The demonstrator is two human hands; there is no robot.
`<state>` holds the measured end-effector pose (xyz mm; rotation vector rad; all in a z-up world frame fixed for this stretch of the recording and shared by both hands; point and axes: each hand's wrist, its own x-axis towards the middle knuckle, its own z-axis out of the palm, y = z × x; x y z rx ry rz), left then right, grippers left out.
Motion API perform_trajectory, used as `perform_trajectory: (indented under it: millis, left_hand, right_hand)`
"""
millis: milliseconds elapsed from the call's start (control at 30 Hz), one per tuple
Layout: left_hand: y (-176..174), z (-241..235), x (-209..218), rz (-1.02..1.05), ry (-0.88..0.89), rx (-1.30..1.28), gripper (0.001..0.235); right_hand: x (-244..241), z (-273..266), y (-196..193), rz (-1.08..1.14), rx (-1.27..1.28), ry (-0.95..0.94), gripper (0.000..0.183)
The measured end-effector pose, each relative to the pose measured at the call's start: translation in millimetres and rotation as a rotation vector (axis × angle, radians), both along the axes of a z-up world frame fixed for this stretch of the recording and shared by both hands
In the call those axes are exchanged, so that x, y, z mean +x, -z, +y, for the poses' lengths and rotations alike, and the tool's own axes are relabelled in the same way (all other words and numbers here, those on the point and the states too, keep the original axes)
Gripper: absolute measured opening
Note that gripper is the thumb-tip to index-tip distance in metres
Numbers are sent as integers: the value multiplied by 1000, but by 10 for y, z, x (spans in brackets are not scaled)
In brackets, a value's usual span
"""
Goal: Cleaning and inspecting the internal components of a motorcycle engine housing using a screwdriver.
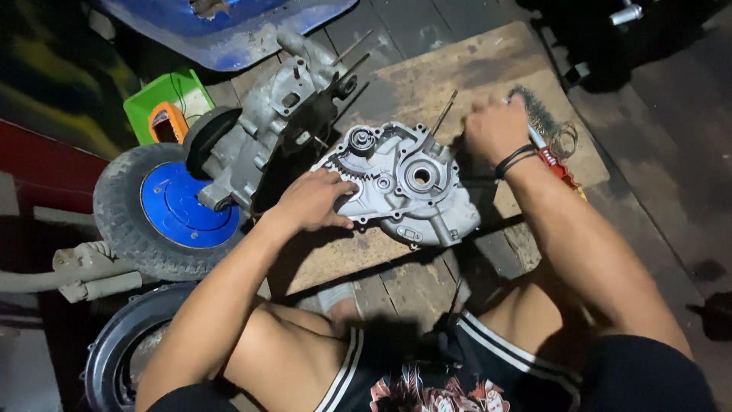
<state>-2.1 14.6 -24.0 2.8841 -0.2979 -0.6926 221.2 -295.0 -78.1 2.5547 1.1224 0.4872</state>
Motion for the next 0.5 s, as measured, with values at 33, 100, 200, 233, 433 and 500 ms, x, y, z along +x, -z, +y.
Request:
perform_trajectory:
  millis: [33,100,200,233,433,500]
  left_hand:
    - [-22,-19,-10,1,-1,-2,78]
    - [-97,-29,-27,-22,-13,-29,74]
    - [-218,-37,-68,-81,-72,-151,63]
    - [-283,-2,-104,-79,-83,-147,63]
    - [-359,370,-394,-393,-174,-120,41]
    - [-265,445,-506,-388,-196,-144,33]
  right_hand:
    - [-6,-9,-33,1,-2,-1,24]
    - [13,20,-134,37,43,21,20]
    - [75,53,280,219,12,17,29]
    - [-18,96,85,222,14,5,29]
    - [-110,241,-494,282,-19,115,28]
    - [-134,257,-619,375,-14,140,29]
